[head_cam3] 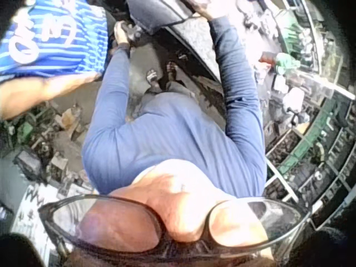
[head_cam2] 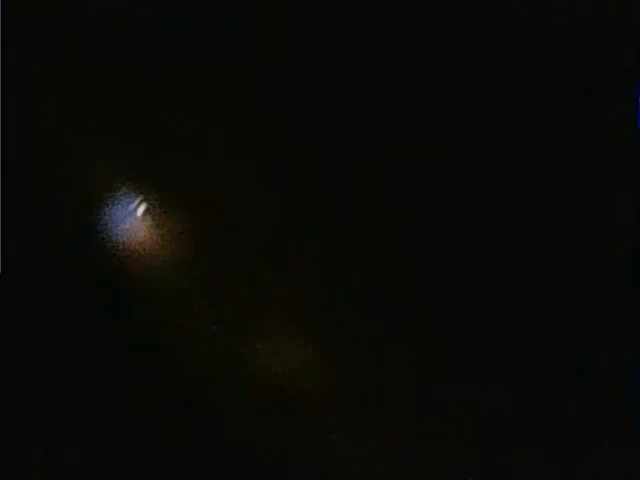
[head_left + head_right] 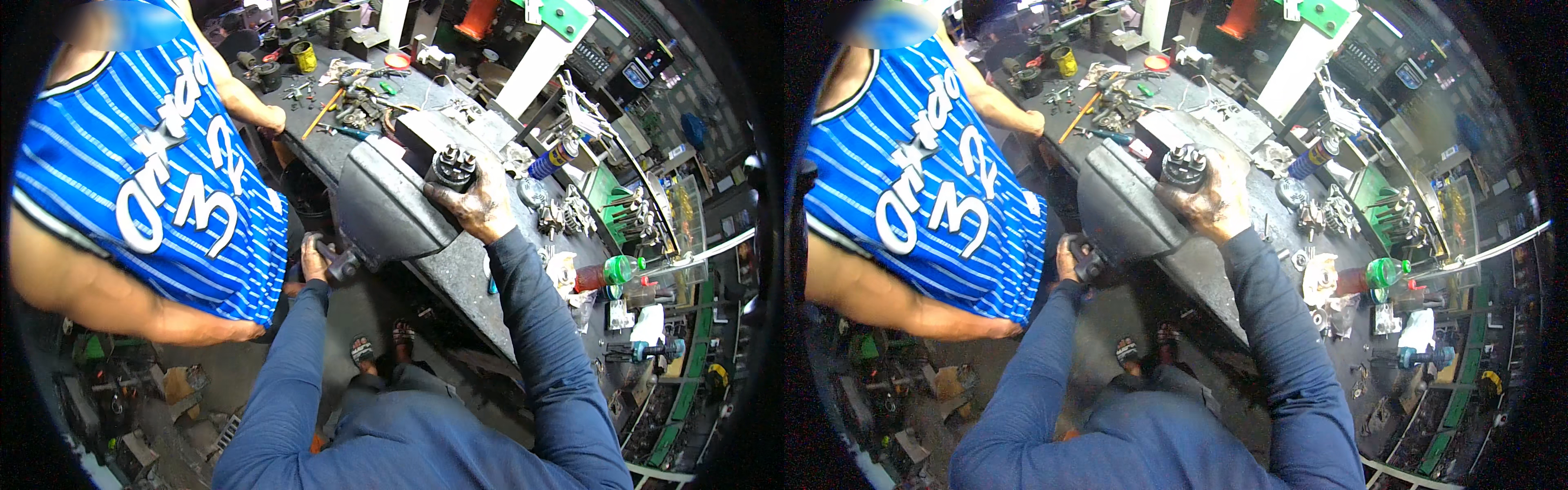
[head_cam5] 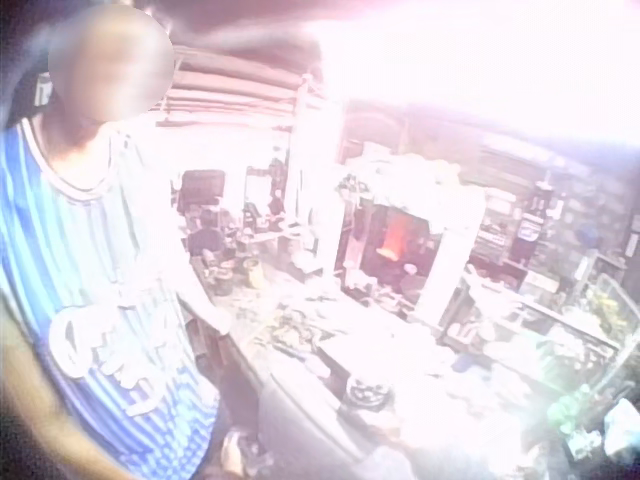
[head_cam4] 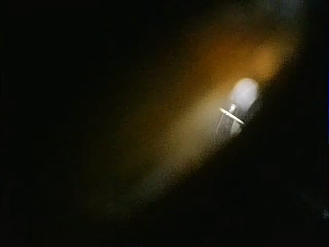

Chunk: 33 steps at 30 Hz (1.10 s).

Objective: The person uses a hammer and a screwdriver to strike and adjust a mechanical component clamped in a vise. They repeatedly tap the part, reposition it, and continue hammering while another person stands nearby.

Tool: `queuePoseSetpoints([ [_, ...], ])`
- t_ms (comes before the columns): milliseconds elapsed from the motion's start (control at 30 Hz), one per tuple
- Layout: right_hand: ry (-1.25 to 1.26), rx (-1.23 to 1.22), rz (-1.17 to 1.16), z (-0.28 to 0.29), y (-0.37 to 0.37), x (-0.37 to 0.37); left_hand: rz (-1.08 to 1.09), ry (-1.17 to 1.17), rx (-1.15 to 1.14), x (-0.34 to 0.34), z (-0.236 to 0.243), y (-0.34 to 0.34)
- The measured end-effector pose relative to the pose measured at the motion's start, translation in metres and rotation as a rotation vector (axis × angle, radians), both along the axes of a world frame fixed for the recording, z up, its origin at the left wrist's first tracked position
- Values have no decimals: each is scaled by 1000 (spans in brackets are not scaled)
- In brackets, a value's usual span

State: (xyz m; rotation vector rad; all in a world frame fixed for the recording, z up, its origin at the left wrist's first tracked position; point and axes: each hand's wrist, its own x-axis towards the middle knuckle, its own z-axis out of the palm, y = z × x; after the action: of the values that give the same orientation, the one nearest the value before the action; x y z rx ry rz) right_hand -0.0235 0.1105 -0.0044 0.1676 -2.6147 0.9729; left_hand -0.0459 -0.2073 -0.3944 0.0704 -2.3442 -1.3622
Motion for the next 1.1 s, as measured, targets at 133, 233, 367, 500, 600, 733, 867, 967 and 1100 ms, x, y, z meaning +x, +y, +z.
queuePoseSetpoints([
  [133, 125, 62, -27, -2, 4, 3, -14, -133, -67, -2, 21, 17],
  [233, 95, 34, -8, -8, 4, -1, -129, -87, -157, -15, 23, -2],
  [367, 138, 97, -47, -13, 8, 4, -211, 14, -266, -44, 63, -9],
  [500, 224, 166, -22, -7, 13, 10, -11, 163, -261, -46, 56, -6],
  [600, 148, 14, -6, -7, 2, 5, -1, -438, 447, 52, -21, 50],
  [733, -24, -124, 47, -4, 7, 3, -153, -1141, 1006, 194, 79, 157],
  [867, 132, 49, -53, -14, 9, -2, -965, -1370, 1743, 207, 142, 131],
  [967, 11, -46, -102, -14, 2, -9, -1028, -1449, 1663, 184, 243, 109],
  [1100, 28, 124, -312, -11, -19, -14, -1097, -1291, 1763, 184, 214, 122],
])
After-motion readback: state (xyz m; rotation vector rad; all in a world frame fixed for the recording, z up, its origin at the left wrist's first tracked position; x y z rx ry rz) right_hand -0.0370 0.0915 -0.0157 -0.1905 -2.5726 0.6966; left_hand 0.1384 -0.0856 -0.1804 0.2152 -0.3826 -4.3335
